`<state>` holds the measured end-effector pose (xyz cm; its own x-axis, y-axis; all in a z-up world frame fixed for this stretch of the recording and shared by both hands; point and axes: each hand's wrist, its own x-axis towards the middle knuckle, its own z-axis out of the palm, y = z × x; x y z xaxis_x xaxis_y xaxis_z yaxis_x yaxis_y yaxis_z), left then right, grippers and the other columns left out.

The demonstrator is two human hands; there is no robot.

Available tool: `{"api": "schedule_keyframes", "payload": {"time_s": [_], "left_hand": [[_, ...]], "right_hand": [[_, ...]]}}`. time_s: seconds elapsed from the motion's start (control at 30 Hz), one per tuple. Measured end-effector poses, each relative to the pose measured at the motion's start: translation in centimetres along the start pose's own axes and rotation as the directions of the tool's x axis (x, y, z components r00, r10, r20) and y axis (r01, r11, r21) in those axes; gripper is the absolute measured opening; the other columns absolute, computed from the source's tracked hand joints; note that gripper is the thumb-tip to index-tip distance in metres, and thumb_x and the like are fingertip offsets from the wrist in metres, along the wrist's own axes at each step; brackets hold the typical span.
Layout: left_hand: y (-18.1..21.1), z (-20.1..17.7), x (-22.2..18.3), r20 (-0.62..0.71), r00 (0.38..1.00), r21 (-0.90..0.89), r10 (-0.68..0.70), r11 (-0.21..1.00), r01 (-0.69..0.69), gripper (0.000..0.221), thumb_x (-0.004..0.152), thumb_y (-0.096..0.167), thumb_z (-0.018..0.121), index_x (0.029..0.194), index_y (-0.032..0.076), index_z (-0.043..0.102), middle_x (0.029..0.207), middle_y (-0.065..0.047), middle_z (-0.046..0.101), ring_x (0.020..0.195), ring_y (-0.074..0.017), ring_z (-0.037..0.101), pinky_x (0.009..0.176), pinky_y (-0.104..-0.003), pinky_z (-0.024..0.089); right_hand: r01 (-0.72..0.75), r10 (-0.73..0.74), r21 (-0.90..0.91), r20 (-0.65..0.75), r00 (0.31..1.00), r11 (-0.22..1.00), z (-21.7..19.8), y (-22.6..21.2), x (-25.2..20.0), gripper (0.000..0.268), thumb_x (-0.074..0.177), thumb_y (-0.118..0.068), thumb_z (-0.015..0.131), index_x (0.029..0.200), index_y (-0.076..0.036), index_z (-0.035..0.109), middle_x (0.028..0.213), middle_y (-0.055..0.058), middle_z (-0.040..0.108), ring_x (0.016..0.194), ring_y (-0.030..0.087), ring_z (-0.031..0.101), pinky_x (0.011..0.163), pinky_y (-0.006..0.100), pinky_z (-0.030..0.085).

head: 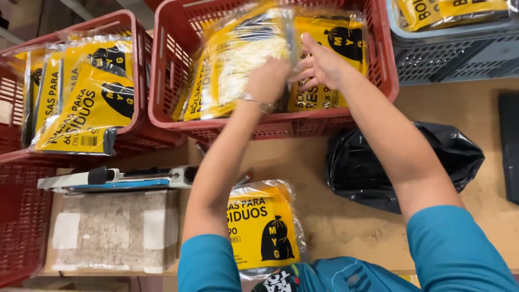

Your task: Packing bundles of plastic bags into larger bags and organizing them in crates

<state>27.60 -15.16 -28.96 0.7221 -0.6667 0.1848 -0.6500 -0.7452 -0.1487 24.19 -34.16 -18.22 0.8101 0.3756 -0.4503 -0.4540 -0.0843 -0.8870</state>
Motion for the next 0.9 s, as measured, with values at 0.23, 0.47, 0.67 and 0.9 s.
{"api": "schedule_keyframes", "payload": {"time_s": [0.23,0.47,0.67,0.9], "left_hand": [[5.2,-8.6,1.2,0.250,0.962,-0.563,-0.113,0.791,0.240,0.062,0.083,0.055,0.082,0.116,0.008,0.058,0.113,-0.011,0.066,0.097,-0.0241,0.057,0.078,-0.037,0.051],[1.5,-2.9,4.0,0.668,0.532,-0.419,-0.521,0.327,0.847,0.067,0.102,0.030,0.055,0.155,-0.002,0.031,0.086,-0.009,0.057,0.065,-0.0207,0.052,0.053,-0.035,0.045],[1.1,5.2,5.8,0.529,0.599,-0.348,-0.601,0.490,0.799,0.045,0.092,0.033,0.057,0.118,-0.002,0.069,0.113,-0.018,0.073,0.113,-0.0380,0.070,0.097,-0.051,0.057],[0.7,4.4,7.2,0.618,0.486,-0.509,-0.619,0.157,0.847,0.062,0.083,0.035,0.072,0.131,-0.002,0.061,0.127,-0.024,0.067,0.124,-0.0421,0.063,0.104,-0.053,0.051]], "right_hand": [[-0.102,-0.258,-0.534,-0.557,0.790,0.839,-6.2,2.1,0.4,0.046,0.094,0.002,0.058,0.138,0.000,0.044,0.112,0.014,0.062,0.075,0.020,0.062,0.052,0.033,0.048],[-0.303,-0.381,-0.866,-0.457,0.804,0.399,-8.5,3.7,-1.1,0.034,0.092,0.004,0.053,0.125,0.004,0.043,0.096,0.028,0.069,0.080,0.051,0.069,0.062,0.061,0.052],[-0.243,-0.329,-0.848,-0.424,0.844,0.470,-9.7,6.9,1.4,0.054,0.089,-0.010,0.056,0.135,0.007,0.036,0.114,0.035,0.067,0.109,0.054,0.067,0.096,0.063,0.050],[-0.280,-0.221,-0.749,-0.491,0.843,0.601,-10.9,8.5,3.4,0.061,0.087,-0.015,0.059,0.137,0.006,0.030,0.120,0.033,0.065,0.116,0.055,0.063,0.100,0.064,0.048]]}}
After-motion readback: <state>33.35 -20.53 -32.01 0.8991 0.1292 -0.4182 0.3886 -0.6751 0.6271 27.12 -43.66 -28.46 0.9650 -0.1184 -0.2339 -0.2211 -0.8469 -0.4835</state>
